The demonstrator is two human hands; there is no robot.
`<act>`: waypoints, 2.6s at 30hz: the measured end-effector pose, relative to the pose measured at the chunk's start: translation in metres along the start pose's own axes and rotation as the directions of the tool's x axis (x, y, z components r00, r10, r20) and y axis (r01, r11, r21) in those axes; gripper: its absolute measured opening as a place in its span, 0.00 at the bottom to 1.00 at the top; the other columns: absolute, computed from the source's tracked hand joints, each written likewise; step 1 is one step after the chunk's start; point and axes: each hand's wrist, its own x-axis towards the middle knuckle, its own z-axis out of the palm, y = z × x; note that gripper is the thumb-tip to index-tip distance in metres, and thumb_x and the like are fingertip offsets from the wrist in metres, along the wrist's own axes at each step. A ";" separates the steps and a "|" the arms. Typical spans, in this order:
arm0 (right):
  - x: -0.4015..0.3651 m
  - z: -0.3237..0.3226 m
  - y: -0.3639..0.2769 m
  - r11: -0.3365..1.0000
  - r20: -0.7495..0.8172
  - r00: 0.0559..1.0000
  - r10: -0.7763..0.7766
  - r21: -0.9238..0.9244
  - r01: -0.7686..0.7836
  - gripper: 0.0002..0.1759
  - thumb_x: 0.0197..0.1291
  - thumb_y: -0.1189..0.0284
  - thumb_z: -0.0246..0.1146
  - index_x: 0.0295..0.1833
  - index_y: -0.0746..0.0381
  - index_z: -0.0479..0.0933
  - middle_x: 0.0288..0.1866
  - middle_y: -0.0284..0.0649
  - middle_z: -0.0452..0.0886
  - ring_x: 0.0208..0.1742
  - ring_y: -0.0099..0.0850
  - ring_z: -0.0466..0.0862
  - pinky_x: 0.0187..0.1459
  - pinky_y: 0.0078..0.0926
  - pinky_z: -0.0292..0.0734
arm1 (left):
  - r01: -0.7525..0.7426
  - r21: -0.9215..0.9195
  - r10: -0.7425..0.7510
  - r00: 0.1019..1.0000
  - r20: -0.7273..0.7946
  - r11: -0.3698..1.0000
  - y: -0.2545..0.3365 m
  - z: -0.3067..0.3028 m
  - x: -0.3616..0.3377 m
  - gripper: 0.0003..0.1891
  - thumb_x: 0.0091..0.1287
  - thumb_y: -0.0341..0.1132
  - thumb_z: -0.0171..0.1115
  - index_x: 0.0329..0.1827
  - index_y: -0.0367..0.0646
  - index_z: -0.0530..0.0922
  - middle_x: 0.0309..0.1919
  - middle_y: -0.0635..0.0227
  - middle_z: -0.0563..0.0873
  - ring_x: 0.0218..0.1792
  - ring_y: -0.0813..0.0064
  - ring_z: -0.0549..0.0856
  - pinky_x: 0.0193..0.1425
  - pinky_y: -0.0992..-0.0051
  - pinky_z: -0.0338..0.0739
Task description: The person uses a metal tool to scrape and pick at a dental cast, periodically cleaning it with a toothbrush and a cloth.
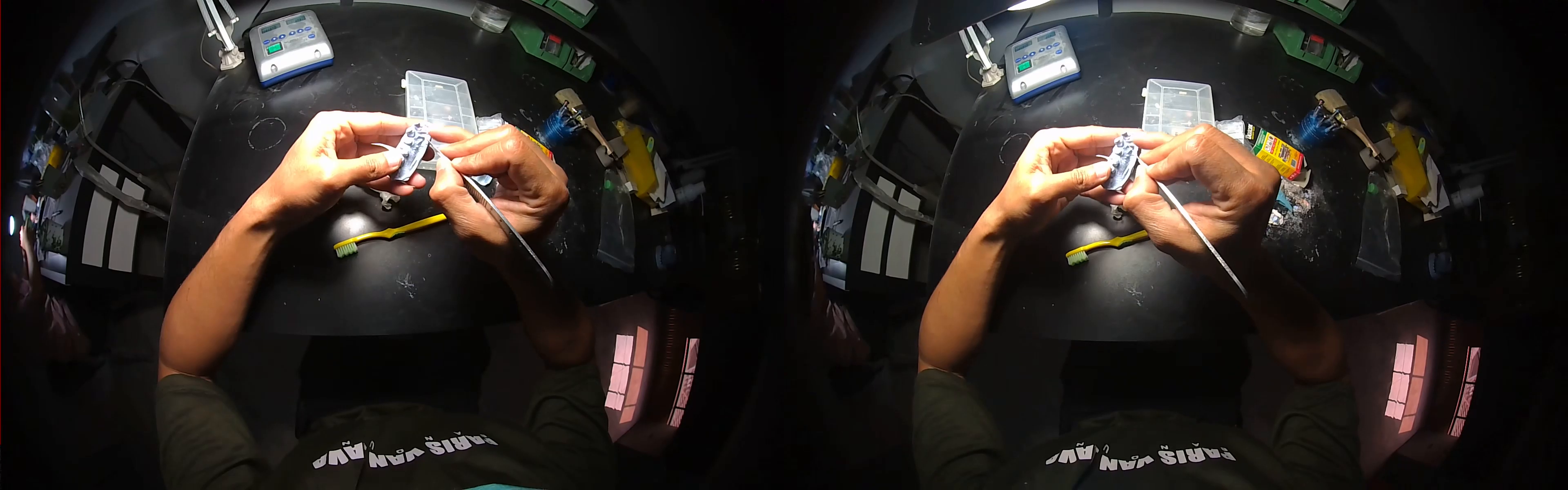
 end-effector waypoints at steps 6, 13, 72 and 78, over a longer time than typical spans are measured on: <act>0.003 -0.002 -0.002 1.000 0.057 0.998 0.013 -0.002 -0.012 0.09 0.55 0.88 0.73 0.35 0.66 0.80 0.36 0.45 0.89 0.45 0.39 0.93 0.58 0.43 0.89 | 0.002 0.012 -0.003 1.000 0.015 1.000 0.004 -0.001 -0.001 0.24 0.76 0.31 0.66 0.72 0.28 0.76 0.54 0.54 0.90 0.50 0.71 0.92 0.57 0.73 0.90; 0.004 -0.001 -0.002 0.999 0.083 0.996 0.031 -0.016 -0.030 0.09 0.54 0.88 0.72 0.35 0.66 0.79 0.35 0.44 0.88 0.41 0.34 0.92 0.60 0.46 0.89 | -0.054 0.095 0.053 0.999 0.015 0.994 -0.005 -0.005 0.002 0.23 0.75 0.28 0.67 0.71 0.29 0.77 0.52 0.56 0.90 0.48 0.73 0.92 0.53 0.72 0.91; 0.006 -0.003 0.001 0.999 0.114 0.993 0.024 -0.026 -0.021 0.10 0.54 0.87 0.72 0.32 0.66 0.77 0.33 0.43 0.87 0.36 0.29 0.89 0.58 0.49 0.90 | 0.096 -0.020 -0.097 0.995 -0.019 0.995 0.007 0.002 -0.001 0.22 0.77 0.33 0.67 0.67 0.27 0.79 0.45 0.54 0.92 0.42 0.73 0.92 0.47 0.76 0.89; 0.008 -0.004 0.000 1.000 0.142 0.990 0.010 -0.002 -0.009 0.10 0.54 0.88 0.72 0.32 0.65 0.77 0.33 0.43 0.86 0.35 0.29 0.89 0.58 0.50 0.90 | 0.116 -0.092 -0.115 0.993 0.016 0.989 0.003 -0.002 -0.001 0.20 0.78 0.31 0.63 0.68 0.27 0.78 0.44 0.54 0.91 0.40 0.73 0.92 0.46 0.75 0.90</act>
